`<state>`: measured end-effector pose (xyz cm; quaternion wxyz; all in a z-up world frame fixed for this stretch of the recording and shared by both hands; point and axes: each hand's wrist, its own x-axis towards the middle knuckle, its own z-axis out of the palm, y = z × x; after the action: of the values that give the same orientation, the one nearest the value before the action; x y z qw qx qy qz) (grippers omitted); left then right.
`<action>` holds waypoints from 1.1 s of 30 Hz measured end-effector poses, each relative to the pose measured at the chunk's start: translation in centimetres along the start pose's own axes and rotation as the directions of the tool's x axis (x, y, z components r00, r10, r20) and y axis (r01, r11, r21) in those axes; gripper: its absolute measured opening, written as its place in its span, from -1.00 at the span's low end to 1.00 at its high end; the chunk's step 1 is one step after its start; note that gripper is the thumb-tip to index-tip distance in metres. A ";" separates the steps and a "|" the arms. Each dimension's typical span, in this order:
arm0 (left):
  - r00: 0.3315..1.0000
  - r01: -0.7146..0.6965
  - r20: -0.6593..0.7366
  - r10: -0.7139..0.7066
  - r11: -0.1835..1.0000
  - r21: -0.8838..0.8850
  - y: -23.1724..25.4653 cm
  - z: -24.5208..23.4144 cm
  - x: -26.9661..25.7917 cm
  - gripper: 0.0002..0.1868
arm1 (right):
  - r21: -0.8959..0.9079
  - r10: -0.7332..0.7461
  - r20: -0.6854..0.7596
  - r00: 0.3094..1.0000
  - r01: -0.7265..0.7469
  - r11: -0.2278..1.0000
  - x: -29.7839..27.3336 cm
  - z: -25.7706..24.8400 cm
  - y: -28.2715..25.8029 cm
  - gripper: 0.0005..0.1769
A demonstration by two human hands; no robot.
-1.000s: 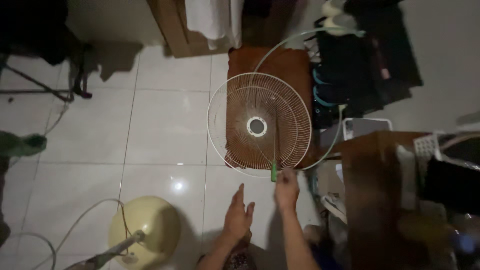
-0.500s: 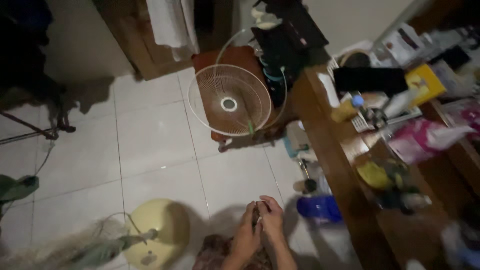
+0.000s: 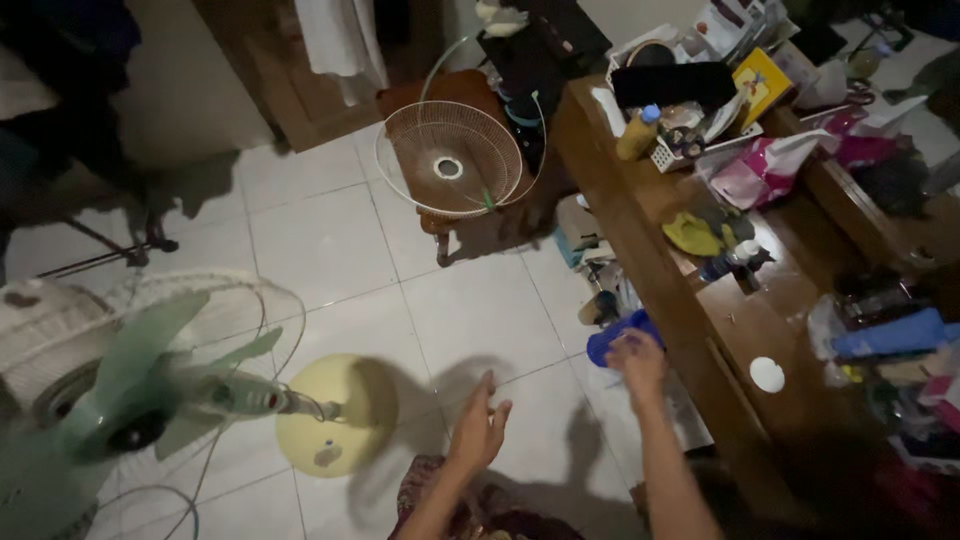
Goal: The person moves a wooden stool, then uses a screwdriver to loosen and remove the front grille of a standing fan. They place the grille on the stool, retrieve a spray bottle and cloth, and spray the fan blades.
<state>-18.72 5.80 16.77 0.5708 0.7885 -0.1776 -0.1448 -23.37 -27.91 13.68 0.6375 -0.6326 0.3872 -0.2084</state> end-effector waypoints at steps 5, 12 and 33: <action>0.980 0.135 0.138 -0.144 0.988 0.072 6.6 1.3 -1.9 -0.30 | 0.191 0.068 -0.049 0.996 -0.058 0.980 2.2 -5.5 -3.5 -0.65; 0.969 0.010 0.243 -0.030 0.997 0.083 7.3 5.8 -4.0 -0.27 | 0.603 0.067 -0.088 0.994 0.000 0.797 8.7 -12.3 -5.3 -0.57; 0.903 -0.326 0.292 0.314 0.945 -0.007 16.2 27.8 22.1 -0.16 | -0.828 -0.711 0.278 0.646 0.536 0.163 21.4 -14.4 -12.5 -0.27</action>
<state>-12.76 -32.29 23.11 0.5381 0.7305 -0.3892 -0.1590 -18.30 -54.78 22.30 0.0473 -0.9386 0.1927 -0.2823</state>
